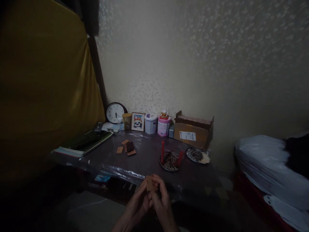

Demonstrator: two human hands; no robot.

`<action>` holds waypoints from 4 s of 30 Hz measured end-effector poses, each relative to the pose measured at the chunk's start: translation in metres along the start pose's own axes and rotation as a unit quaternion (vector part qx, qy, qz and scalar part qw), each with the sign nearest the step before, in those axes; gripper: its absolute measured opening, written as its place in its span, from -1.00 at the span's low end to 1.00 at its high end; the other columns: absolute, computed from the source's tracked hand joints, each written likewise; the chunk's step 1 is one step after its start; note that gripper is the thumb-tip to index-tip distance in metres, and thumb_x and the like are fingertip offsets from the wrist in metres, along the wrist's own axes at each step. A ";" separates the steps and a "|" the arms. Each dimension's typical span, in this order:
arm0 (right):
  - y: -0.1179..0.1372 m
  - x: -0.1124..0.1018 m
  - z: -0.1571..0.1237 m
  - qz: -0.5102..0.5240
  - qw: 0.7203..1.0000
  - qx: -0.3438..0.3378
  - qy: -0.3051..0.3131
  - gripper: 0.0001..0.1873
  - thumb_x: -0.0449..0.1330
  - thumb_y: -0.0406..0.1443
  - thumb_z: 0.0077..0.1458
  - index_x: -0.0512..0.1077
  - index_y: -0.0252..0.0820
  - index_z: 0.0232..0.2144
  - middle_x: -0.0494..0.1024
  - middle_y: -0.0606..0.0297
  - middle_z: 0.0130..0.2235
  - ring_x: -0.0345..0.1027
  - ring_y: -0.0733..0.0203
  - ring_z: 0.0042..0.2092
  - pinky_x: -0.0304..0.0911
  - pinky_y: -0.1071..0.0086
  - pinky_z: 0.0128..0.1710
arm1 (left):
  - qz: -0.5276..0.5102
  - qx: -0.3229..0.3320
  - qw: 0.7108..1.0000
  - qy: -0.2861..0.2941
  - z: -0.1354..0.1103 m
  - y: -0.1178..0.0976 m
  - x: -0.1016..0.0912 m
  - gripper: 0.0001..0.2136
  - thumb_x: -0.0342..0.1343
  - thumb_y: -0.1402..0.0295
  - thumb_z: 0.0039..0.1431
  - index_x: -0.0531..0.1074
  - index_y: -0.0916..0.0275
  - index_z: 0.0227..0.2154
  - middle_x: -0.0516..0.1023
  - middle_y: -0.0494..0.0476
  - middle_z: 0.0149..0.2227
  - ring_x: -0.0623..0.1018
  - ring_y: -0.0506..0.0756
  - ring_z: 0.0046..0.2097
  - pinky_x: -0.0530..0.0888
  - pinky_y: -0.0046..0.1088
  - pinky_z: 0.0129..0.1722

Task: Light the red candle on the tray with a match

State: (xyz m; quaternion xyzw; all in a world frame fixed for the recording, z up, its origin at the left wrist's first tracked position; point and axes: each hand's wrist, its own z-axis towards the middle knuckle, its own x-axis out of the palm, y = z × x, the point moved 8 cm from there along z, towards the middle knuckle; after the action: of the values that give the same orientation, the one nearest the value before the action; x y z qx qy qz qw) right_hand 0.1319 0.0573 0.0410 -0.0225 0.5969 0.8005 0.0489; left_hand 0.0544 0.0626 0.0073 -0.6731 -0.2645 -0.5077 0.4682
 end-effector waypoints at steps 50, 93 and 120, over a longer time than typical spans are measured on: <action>-0.001 -0.039 0.011 -0.037 0.997 0.071 0.015 -0.76 0.22 -0.12 -0.08 0.44 -0.19 -0.50 0.48 0.36 -0.49 0.37 0.23 -0.39 0.24 0.40 -0.34 | 0.109 -0.145 0.983 -0.002 -0.012 0.012 -0.005 -0.65 -0.02 0.31 0.11 0.34 0.38 -0.06 0.56 0.31 -0.31 0.51 0.04 -0.47 0.35 -0.51 -0.51; 0.021 -0.014 -0.005 -0.385 0.896 -0.142 0.171 -0.79 -0.13 -0.39 0.21 0.28 -0.11 -0.33 0.37 0.28 -0.31 0.29 0.21 -0.26 0.22 0.35 -0.23 | 0.416 -0.015 0.908 -0.049 -0.003 -0.006 -0.022 -0.57 0.11 0.28 -0.01 0.35 0.29 -0.04 0.54 0.11 -0.41 0.39 -0.04 -0.60 0.23 -0.54 -0.61; 0.002 -0.055 0.013 -0.082 0.994 0.065 -0.011 -0.77 0.14 -0.14 -0.02 0.45 -0.16 -0.41 0.52 0.29 -0.42 0.43 0.16 -0.35 0.33 0.34 -0.30 | 0.248 0.030 0.963 -0.096 -0.011 -0.022 0.001 -0.53 0.25 0.35 -0.18 0.44 0.28 -0.10 0.56 0.25 -0.19 0.49 0.01 -0.48 0.32 -0.55 -0.56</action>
State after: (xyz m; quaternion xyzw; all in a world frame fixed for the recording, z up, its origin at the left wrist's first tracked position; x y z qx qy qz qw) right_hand 0.1868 0.0663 0.0518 -0.0587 0.6434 0.7534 0.1222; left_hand 0.0314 0.0619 0.0171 -0.7492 -0.1477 -0.3002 0.5716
